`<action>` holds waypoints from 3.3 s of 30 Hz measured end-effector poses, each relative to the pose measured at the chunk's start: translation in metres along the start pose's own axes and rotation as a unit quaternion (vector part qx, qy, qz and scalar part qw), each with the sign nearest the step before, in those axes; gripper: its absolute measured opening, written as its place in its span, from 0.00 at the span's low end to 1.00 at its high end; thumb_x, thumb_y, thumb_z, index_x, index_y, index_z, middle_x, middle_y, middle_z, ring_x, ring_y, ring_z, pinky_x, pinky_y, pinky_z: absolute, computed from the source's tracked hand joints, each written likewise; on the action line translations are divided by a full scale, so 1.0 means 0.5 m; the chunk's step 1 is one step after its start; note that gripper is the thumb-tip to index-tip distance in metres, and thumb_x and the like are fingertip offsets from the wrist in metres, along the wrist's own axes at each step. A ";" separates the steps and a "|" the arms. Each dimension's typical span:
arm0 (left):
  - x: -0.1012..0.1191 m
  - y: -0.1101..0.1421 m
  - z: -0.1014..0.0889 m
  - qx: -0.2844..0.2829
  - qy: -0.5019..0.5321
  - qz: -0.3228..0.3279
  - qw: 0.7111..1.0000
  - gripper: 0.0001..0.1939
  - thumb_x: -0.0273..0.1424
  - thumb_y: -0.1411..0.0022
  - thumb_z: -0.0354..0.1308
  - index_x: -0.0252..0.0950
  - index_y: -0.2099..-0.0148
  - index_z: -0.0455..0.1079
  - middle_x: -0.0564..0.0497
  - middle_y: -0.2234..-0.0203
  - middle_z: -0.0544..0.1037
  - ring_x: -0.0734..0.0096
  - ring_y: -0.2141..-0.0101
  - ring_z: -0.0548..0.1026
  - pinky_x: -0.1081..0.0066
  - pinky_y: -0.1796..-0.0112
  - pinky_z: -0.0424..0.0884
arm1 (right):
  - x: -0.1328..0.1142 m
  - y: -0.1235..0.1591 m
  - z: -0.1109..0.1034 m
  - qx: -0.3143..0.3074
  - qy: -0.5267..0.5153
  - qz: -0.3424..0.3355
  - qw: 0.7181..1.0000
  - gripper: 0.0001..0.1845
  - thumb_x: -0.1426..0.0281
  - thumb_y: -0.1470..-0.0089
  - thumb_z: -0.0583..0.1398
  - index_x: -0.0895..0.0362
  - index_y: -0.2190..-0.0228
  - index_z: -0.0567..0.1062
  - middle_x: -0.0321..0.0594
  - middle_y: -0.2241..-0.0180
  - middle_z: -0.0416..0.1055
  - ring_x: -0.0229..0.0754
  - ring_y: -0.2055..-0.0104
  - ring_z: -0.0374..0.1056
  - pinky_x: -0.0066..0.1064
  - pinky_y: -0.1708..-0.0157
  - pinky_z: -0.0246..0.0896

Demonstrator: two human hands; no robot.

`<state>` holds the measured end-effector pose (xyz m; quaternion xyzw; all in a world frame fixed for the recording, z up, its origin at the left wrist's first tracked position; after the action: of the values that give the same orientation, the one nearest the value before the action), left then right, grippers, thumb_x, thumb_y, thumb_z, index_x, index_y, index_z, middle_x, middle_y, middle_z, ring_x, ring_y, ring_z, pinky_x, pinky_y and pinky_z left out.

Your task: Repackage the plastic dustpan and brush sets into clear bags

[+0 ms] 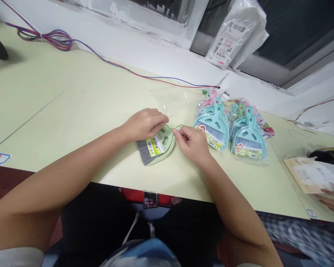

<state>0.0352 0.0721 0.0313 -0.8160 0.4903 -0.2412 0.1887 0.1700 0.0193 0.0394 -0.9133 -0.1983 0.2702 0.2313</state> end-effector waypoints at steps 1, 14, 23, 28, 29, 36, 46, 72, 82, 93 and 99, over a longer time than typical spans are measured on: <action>-0.006 0.001 -0.002 0.005 -0.001 -0.008 1.000 0.15 0.32 0.23 0.48 0.36 0.51 0.77 0.45 0.66 0.81 0.60 0.65 0.78 0.61 0.59 0.72 | 0.000 0.000 -0.002 0.005 0.000 -0.002 1.000 0.24 0.60 0.29 0.57 0.52 0.77 0.59 0.32 0.80 0.59 0.38 0.76 0.56 0.34 0.71 0.48; -0.045 0.005 -0.005 -0.004 0.015 -0.067 0.998 0.18 0.39 0.23 0.52 0.35 0.42 0.75 0.40 0.51 0.82 0.52 0.48 0.77 0.55 0.46 0.73 | 0.077 -0.004 -0.067 0.096 0.017 0.064 0.993 0.17 0.58 0.27 0.52 0.52 0.60 0.76 0.39 0.69 0.79 0.45 0.67 0.75 0.38 0.61 0.68; -0.134 0.030 0.004 -0.061 -0.008 -0.189 0.980 0.23 0.41 0.24 0.49 0.36 0.36 0.72 0.39 0.42 0.78 0.46 0.43 0.74 0.49 0.42 0.70 | 0.254 -0.007 -0.176 0.158 0.157 0.144 0.964 0.17 0.61 0.35 0.55 0.56 0.53 0.78 0.50 0.55 0.81 0.53 0.54 0.76 0.48 0.52 0.71; -0.149 0.030 -0.002 -0.035 0.002 -0.182 0.983 0.21 0.38 0.25 0.48 0.35 0.44 0.77 0.38 0.49 0.81 0.49 0.49 0.78 0.52 0.47 0.74 | 0.272 -0.006 -0.166 0.132 0.163 0.169 0.963 0.18 0.62 0.34 0.54 0.57 0.52 0.78 0.53 0.53 0.81 0.55 0.50 0.75 0.49 0.48 0.70; -0.150 0.029 -0.002 -0.033 0.003 -0.181 0.983 0.20 0.37 0.25 0.48 0.35 0.44 0.78 0.39 0.50 0.82 0.49 0.49 0.78 0.53 0.48 0.74 | 0.264 -0.007 -0.156 0.123 0.158 0.162 0.966 0.18 0.62 0.35 0.54 0.57 0.52 0.78 0.53 0.52 0.80 0.55 0.49 0.75 0.49 0.47 0.70; -0.158 0.033 0.004 -0.046 0.013 -0.197 0.979 0.19 0.37 0.27 0.50 0.36 0.47 0.80 0.42 0.55 0.84 0.53 0.56 0.81 0.58 0.55 0.74 | 0.261 -0.004 -0.121 0.070 0.181 0.165 0.967 0.21 0.64 0.36 0.55 0.58 0.46 0.76 0.59 0.45 0.76 0.62 0.38 0.68 0.58 0.34 0.58; -0.160 0.041 0.024 -0.101 0.040 -0.255 0.961 0.24 0.49 0.26 0.51 0.37 0.44 0.77 0.43 0.54 0.85 0.55 0.57 0.82 0.62 0.59 0.73 | 0.431 0.070 -0.192 0.074 0.209 0.424 0.878 0.42 0.55 0.43 0.61 0.64 0.34 0.65 0.74 0.36 0.63 0.78 0.37 0.65 0.68 0.40 0.59; -0.006 0.037 0.066 -0.218 0.024 -0.199 0.955 0.60 0.67 0.43 0.61 0.39 0.20 0.51 0.31 0.24 0.56 0.29 0.30 0.61 0.39 0.34 0.60 | 0.184 0.011 0.018 -0.073 -0.019 0.258 0.963 0.19 0.52 0.37 0.63 0.53 0.71 0.74 0.40 0.72 0.81 0.43 0.72 0.73 0.33 0.69 0.63; -0.055 0.032 0.028 -0.134 0.091 -0.261 0.952 0.36 0.57 0.27 0.50 0.37 0.31 0.68 0.37 0.37 0.76 0.44 0.44 0.79 0.53 0.50 0.76 | 0.212 0.040 0.096 -0.081 -0.231 0.410 0.878 0.11 0.60 0.37 0.66 0.54 0.62 0.75 0.43 0.68 0.84 0.37 0.83 0.70 0.27 0.89 0.59; -0.269 -0.063 0.020 -0.044 0.064 -0.279 0.957 0.22 0.41 0.29 0.55 0.37 0.41 0.77 0.40 0.44 0.81 0.52 0.48 0.80 0.57 0.45 0.74 | 0.212 0.046 0.118 -0.076 -0.300 0.437 0.845 0.07 0.65 0.37 0.66 0.56 0.63 0.76 0.42 0.69 0.82 0.36 0.83 0.70 0.26 0.91 0.59; -0.348 -0.134 0.088 -0.216 -0.064 -0.291 0.930 0.35 0.43 0.26 0.48 0.37 0.23 0.60 0.33 0.33 0.71 0.41 0.36 0.71 0.51 0.38 0.66 | 0.209 0.047 0.113 -0.089 -0.347 0.457 0.814 0.04 0.70 0.39 0.65 0.58 0.67 0.77 0.38 0.76 0.77 0.36 0.82 0.69 0.25 0.88 0.63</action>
<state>0.0378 0.2605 -0.0042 -0.9575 0.2588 -0.1212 -0.0400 0.2236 0.0691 -0.0572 -0.7612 0.1515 0.6248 -0.0855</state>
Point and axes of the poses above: each hand's wrist, its own y-axis away from the middle knuckle, its own z-axis out of the palm, x = y × z, the point moved 10 cm from there along -y, towards the middle knuckle
